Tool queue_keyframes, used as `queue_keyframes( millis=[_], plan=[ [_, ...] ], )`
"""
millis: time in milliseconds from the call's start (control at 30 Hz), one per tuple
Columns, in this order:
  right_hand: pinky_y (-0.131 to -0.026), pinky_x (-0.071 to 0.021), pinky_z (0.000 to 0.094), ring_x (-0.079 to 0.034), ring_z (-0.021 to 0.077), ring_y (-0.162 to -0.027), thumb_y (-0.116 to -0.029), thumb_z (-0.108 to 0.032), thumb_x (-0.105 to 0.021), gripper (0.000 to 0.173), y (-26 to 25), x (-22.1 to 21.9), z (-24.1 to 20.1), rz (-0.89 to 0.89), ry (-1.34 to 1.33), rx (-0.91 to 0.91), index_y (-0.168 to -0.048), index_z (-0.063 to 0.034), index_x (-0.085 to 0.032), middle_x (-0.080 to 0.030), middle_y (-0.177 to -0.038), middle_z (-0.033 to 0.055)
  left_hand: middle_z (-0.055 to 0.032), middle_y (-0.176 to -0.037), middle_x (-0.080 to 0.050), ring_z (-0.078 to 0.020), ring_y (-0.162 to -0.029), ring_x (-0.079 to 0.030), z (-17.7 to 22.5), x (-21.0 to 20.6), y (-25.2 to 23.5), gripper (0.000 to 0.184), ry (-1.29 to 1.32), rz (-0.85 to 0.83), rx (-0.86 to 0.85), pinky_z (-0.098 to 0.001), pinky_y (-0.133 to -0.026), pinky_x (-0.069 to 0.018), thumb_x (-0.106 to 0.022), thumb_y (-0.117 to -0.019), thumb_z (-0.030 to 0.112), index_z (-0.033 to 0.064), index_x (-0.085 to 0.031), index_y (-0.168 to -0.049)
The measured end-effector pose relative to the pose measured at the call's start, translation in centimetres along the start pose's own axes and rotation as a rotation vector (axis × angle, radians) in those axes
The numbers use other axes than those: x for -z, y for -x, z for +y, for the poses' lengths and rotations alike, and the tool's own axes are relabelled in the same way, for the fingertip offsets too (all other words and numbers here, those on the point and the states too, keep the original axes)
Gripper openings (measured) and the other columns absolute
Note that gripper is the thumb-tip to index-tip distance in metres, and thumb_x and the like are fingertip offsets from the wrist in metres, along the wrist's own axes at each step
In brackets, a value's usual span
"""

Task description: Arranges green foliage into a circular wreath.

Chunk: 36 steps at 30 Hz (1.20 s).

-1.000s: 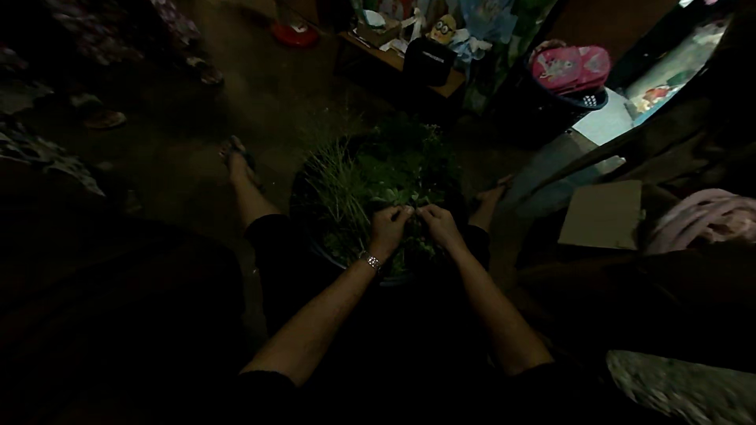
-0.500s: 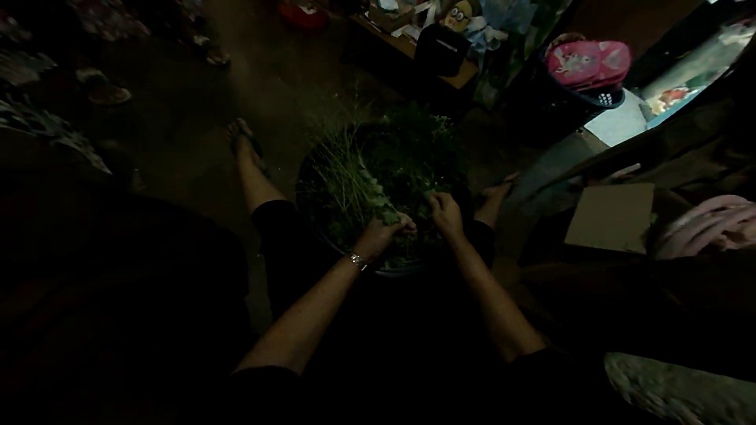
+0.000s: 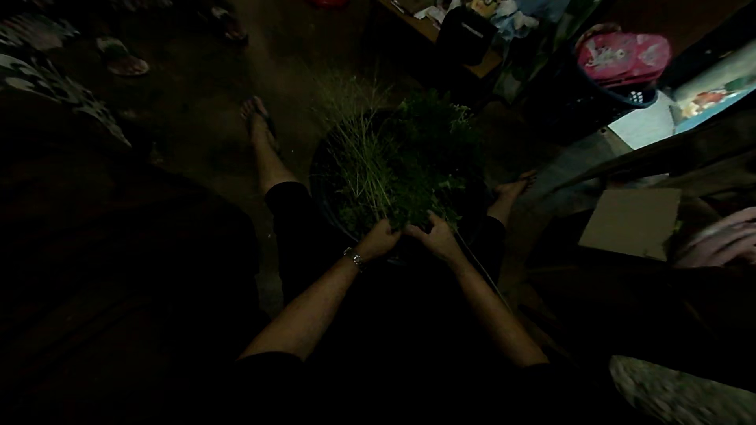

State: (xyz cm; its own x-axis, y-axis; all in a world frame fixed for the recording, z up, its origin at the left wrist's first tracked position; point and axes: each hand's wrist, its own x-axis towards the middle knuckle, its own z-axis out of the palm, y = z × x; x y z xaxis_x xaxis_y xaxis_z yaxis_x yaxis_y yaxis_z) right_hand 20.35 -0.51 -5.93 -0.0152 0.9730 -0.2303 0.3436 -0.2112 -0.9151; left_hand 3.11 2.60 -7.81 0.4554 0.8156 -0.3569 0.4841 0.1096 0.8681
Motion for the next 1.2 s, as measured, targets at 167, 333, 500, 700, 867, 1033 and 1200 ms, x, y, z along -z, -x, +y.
queue_keyframes(
  millis=[167,333,500,700,867,1033,1200],
  plan=[
    [-0.070,-0.0580,0.0251,-0.065,0.0084,-0.070,-0.1054,-0.011,-0.057,0.022,-0.4,-0.3,0.7,0.084,-0.092,0.031,-0.111,0.0086,-0.064,-0.066,-0.083,0.0084,0.0003,-0.087,-0.064,-0.0014,-0.076,-0.058,-0.6,0.0,-0.3,0.021,0.103,-0.019,-0.054,-0.0220,-0.075,-0.0507,-0.054,-0.1068,0.016,0.0001,-0.067,-0.105],
    [-0.071,-0.0584,0.0252,-0.067,0.0083,-0.070,-0.1058,-0.009,-0.055,0.023,-0.2,-0.3,1.3,0.052,-0.070,-0.009,-0.118,0.0090,-0.063,-0.068,-0.082,0.0087,-0.0078,-0.098,-0.069,-0.0076,-0.084,-0.068,-1.9,0.0,-0.9,0.025,0.300,0.010,-0.112,-0.0269,-0.083,-0.0571,-0.056,-0.1054,0.011,-0.0048,-0.061,-0.124],
    [-0.073,-0.0593,0.0271,-0.068,0.0105,-0.073,-0.1060,-0.007,-0.053,0.022,-0.4,-0.3,1.6,0.016,-0.124,-0.036,-0.119,0.0084,-0.061,-0.069,-0.087,0.0099,-0.0087,-0.094,-0.071,-0.0119,-0.084,-0.070,-1.9,-0.6,-1.1,0.019,0.486,0.055,-0.037,-0.0291,-0.083,-0.0593,-0.056,-0.1049,0.009,-0.0060,-0.063,-0.115],
    [-0.079,-0.0552,0.0291,-0.065,0.0118,-0.084,-0.0995,-0.014,-0.067,0.034,-0.2,-0.5,1.6,0.007,0.014,0.029,-0.127,0.0036,-0.061,-0.068,-0.102,0.0139,-0.0072,-0.087,-0.070,-0.0107,-0.077,-0.069,-2.6,-1.0,-1.6,0.015,0.486,0.097,-0.024,-0.0280,-0.077,-0.0590,-0.058,-0.1038,0.009,-0.0043,-0.065,-0.103],
    [-0.085,-0.0573,0.0352,-0.068,0.0179,-0.094,-0.0946,-0.019,-0.075,0.036,-0.5,-0.9,2.4,0.047,0.070,0.113,-0.122,0.0018,-0.064,-0.070,-0.107,0.0164,-0.0075,-0.089,-0.070,-0.0097,-0.078,-0.067,-3.0,-1.1,-1.6,0.015,0.388,0.114,-0.066,-0.0279,-0.077,-0.0577,-0.060,-0.1022,0.008,-0.0040,-0.067,-0.106],
    [-0.078,-0.0582,0.0312,-0.069,0.0145,-0.082,-0.0987,-0.015,-0.069,0.023,-0.6,-0.7,2.2,0.023,0.169,0.144,-0.113,0.0023,-0.068,-0.071,-0.095,0.0134,-0.0060,-0.088,-0.070,-0.0088,-0.079,-0.069,-2.5,-0.9,-1.4,0.014,0.469,0.070,-0.037,-0.0264,-0.079,-0.0586,-0.059,-0.1025,0.005,-0.0062,-0.064,-0.109],
    [-0.076,-0.0584,0.0300,-0.068,0.0123,-0.078,-0.0974,-0.011,-0.069,0.017,-0.7,-0.4,2.0,-0.014,0.165,0.098,-0.108,0.0026,-0.069,-0.070,-0.092,0.0120,-0.0050,-0.084,-0.070,-0.0090,-0.077,-0.069,-2.6,-0.8,-1.4,0.011,0.452,0.027,-0.047,-0.0267,-0.079,-0.0590,-0.060,-0.1015,0.003,-0.0054,-0.066,-0.105]
  ],
)
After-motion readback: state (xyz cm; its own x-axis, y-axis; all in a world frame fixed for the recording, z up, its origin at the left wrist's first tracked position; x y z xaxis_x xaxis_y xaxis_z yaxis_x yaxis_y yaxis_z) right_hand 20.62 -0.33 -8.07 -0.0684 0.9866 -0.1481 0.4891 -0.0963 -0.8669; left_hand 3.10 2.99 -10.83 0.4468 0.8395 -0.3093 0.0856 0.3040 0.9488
